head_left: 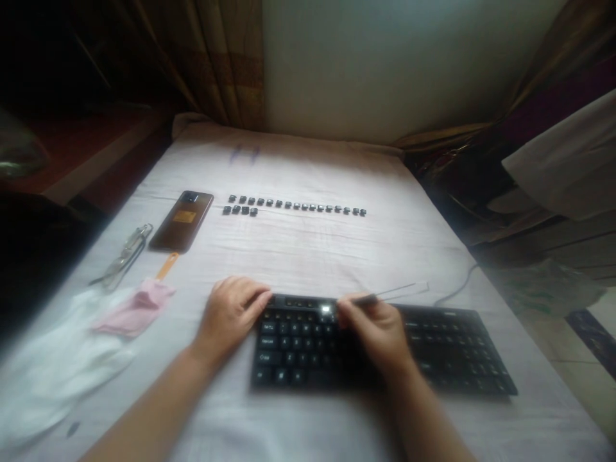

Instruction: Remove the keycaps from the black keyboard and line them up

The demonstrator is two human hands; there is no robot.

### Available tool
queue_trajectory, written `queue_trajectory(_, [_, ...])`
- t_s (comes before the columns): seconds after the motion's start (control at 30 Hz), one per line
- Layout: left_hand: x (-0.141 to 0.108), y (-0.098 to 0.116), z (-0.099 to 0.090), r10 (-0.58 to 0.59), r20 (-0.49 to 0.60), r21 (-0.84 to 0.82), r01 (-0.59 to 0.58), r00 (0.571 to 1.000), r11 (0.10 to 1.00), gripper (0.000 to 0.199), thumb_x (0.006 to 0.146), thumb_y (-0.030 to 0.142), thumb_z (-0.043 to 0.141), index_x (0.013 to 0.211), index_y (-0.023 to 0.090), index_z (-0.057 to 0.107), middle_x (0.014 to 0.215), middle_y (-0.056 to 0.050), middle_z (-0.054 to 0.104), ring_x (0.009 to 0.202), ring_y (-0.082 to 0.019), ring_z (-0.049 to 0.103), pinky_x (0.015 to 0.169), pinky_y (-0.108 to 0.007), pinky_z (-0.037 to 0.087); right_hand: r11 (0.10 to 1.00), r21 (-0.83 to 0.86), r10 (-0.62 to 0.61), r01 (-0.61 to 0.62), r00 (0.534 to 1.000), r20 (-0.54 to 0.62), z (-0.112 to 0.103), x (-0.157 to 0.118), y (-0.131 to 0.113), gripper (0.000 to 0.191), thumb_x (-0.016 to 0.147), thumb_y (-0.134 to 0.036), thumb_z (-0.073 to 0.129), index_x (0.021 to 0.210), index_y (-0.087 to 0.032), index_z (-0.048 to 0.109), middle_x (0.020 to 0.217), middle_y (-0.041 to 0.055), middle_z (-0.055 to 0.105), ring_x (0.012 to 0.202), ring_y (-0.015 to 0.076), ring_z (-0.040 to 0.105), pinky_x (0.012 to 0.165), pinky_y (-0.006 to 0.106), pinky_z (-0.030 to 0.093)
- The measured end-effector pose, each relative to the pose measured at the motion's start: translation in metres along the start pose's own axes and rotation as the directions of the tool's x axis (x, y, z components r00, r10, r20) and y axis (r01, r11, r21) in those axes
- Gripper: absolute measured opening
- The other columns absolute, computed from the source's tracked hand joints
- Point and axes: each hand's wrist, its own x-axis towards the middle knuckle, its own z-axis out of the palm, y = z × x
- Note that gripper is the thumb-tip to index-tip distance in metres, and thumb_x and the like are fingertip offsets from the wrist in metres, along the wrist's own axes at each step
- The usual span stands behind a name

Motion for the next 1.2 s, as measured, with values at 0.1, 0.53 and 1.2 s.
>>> queue_trajectory(0.1, [0.0, 0.009, -0.002, 0.01, -0.054, -0.023, -0.011, 0.998, 1.0, 0.017, 0.093, 0.035, 0.056, 0.096, 0.023, 0.068, 0.092, -0.003, 0.072, 0.088, -0.022, 0.063, 0.082, -0.038, 0.044, 0.998, 0.027, 0.051, -0.051, 0.999, -0.017, 0.001, 0.0, 0.0, 0.015, 0.08, -0.028, 0.071, 0.068, -0.019, 0.07, 0.054, -0.0012, 0.067, 0.047, 0.0125, 0.061, 0.048, 0.023, 0.052])
queue_trajectory(0.53, [0.01, 0.071, 0.016, 0.083, 0.125, -0.261, -0.048, 0.989, 0.964, 0.017, 0.088, 0.036, 0.065, 0.101, 0.024, 0.064, 0.092, -0.001, 0.072, 0.087, -0.02, 0.064, 0.082, -0.036, 0.043, 0.998, -0.012, -0.068, 0.068, 0.997, 0.026, 0.005, -0.005, -0.005, 0.013, 0.084, -0.025, 0.066, 0.074, -0.019, 0.073, 0.059, 0.0003, 0.069, 0.05, 0.0137, 0.063, 0.051, 0.024, 0.054])
queue_trajectory(1.2, [0.025, 0.038, -0.008, -0.305, 0.185, -0.423, 0.356, 0.934, 0.833, 0.032, 0.083, 0.04, 0.061, 0.109, 0.025, 0.071, 0.09, -0.002, 0.074, 0.075, -0.017, 0.067, 0.069, -0.027, 0.055, 0.987, -0.033, -0.163, 0.159, 0.958, -0.234, 0.001, -0.007, 0.001, 0.008, 0.082, -0.018, 0.069, 0.077, -0.022, 0.074, 0.061, -0.0028, 0.069, 0.053, 0.0132, 0.065, 0.053, 0.023, 0.056])
